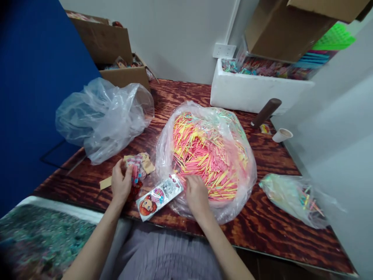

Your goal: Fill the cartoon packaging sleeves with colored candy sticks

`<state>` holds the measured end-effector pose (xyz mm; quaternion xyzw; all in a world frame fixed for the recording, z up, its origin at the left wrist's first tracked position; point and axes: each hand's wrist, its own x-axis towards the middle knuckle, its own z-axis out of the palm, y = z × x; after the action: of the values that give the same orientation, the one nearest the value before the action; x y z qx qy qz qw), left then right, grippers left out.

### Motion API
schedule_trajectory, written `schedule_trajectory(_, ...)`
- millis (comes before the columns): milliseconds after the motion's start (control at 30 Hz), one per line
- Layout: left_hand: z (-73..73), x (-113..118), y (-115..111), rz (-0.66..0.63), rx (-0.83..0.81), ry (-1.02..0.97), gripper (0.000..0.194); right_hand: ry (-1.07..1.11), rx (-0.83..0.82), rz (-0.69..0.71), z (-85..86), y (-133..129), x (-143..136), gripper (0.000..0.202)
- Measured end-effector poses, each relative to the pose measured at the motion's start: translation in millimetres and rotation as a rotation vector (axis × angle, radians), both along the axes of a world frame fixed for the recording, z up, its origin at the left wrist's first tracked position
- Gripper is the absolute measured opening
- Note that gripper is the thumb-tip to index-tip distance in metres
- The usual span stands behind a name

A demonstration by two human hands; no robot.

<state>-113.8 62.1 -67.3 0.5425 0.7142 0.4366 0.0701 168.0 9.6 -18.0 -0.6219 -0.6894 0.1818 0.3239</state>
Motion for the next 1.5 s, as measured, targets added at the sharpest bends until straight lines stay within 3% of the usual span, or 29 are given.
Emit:
schedule_trajectory(100, 1.1, 8, 0, -0.006, 0.016, 0.095, 0.051, -0.044, -0.032, 0.131, -14.9, -24, -1, 0.044)
schedule_trajectory(233, 4.8, 12, 3, -0.006, 0.05, 0.216, 0.05, 0.019, -0.03, 0.138, -25.1, -43, -10, 0.051)
schedule_trajectory(367, 14.3, 7, 0, -0.026, 0.055, 0.276, 0.04, 0.061, -0.031, 0.151, -23.4, -42, -3, 0.043)
schedule_trajectory(467, 30.0, 17, -17, -0.085, 0.084, 0.282, 0.032, 0.022, -0.052, 0.103, -17.0, -28, 5, 0.035)
schedule_trajectory(533, 43.6, 36, -35, -0.285, 0.066, 0.27, 0.028, -0.124, -0.088, 0.051, -13.1, -15, 9, 0.031)
schedule_trajectory(667, 63.6, 84, -59, -0.896, -0.077, 0.412, 0.044, -0.481, -0.163, 0.053, -10.1, 3, 11, 0.021)
schedule_trajectory(767, 62.2, 105, -55, -1.081, -0.154, 0.518, 0.068, -0.563, -0.16, 0.093, -9.8, 6, 10, 0.016)
schedule_trajectory(833, 55.4, 109, -49, -1.092, -0.162, 0.55, 0.069, -0.592, -0.159, 0.107, -8.0, 6, 9, 0.015)
schedule_trajectory(967, 42.2, 107, -44, -1.037, -0.135, 0.544, 0.053, -0.69, -0.144, 0.122, -0.8, 10, -2, 0.014)
schedule_trajectory(1167, 33.8, 109, -43, -0.96, -0.092, 0.541, 0.044, -0.802, -0.107, 0.169, 0.7, 21, -25, 0.019)
schedule_trajectory(1367, 44.7, 106, -45, -0.958, -0.072, 0.509, 0.059, -0.758, -0.163, 0.193, 4.9, 18, -22, 0.019)
schedule_trajectory(1500, 54.2, 80, -59, -0.835, -0.096, 0.478, 0.067, -0.754, -0.22, 0.18, 10.7, 16, -19, 0.02)
